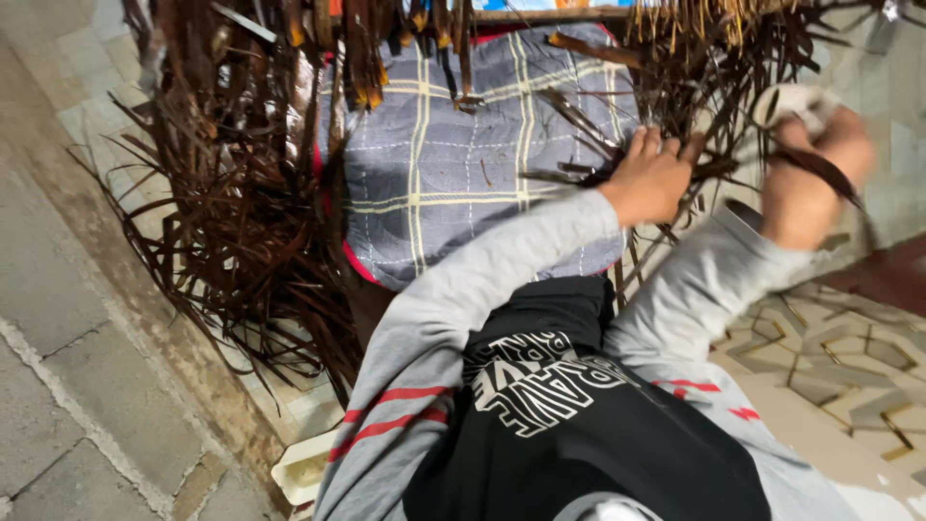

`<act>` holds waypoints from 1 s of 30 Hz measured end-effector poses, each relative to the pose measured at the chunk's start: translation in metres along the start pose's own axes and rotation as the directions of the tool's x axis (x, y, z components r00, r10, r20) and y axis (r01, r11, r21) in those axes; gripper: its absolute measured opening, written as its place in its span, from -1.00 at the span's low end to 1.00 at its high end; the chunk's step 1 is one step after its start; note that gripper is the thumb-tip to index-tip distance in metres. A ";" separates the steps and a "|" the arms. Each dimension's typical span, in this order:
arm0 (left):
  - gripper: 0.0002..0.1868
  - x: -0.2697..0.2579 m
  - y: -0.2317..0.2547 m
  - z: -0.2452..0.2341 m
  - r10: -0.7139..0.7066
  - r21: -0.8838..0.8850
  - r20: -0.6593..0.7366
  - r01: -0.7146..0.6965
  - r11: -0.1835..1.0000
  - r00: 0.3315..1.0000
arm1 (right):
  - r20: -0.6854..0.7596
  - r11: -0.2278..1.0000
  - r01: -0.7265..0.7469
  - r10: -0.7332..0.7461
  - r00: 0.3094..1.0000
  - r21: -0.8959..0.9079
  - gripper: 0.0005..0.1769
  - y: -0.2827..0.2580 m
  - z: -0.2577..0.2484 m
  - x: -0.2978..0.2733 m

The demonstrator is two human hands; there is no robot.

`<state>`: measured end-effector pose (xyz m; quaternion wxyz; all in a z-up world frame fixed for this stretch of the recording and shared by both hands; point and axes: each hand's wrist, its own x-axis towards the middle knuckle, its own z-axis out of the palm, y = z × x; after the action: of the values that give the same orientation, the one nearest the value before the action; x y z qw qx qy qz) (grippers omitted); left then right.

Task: The person strips thin fibers from long plant stalks using a small blade.

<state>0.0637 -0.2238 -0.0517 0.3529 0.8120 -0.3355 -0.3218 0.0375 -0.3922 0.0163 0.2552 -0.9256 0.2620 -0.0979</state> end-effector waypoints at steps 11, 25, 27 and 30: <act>-0.30 0.001 -0.078 0.033 -0.139 0.409 -0.658 0.507 0.759 0.740 | -0.123 0.941 0.312 -0.327 0.937 -0.128 -0.24 -0.010 0.021 -0.013; -0.65 -0.067 -0.036 -0.024 -0.127 -0.444 -0.029 0.101 0.890 0.991 | 0.406 0.885 0.407 -0.294 0.865 -0.226 -0.43 -0.137 0.034 0.005; -0.72 -0.069 -0.030 -0.029 -0.183 -0.522 -0.001 0.156 0.839 0.983 | 0.408 0.882 0.381 -0.250 0.878 -0.279 -0.48 -0.127 0.039 0.009; -0.84 -0.069 -0.031 -0.032 0.036 -0.810 -0.180 -0.169 0.562 0.983 | 0.349 0.840 0.429 -0.313 0.883 -0.332 -0.46 -0.111 0.058 0.007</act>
<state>0.0587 -0.1433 -0.0392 0.7308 0.5548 -0.1678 -0.3606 0.1103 -0.2904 0.0259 0.0713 -0.9953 0.0513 0.0419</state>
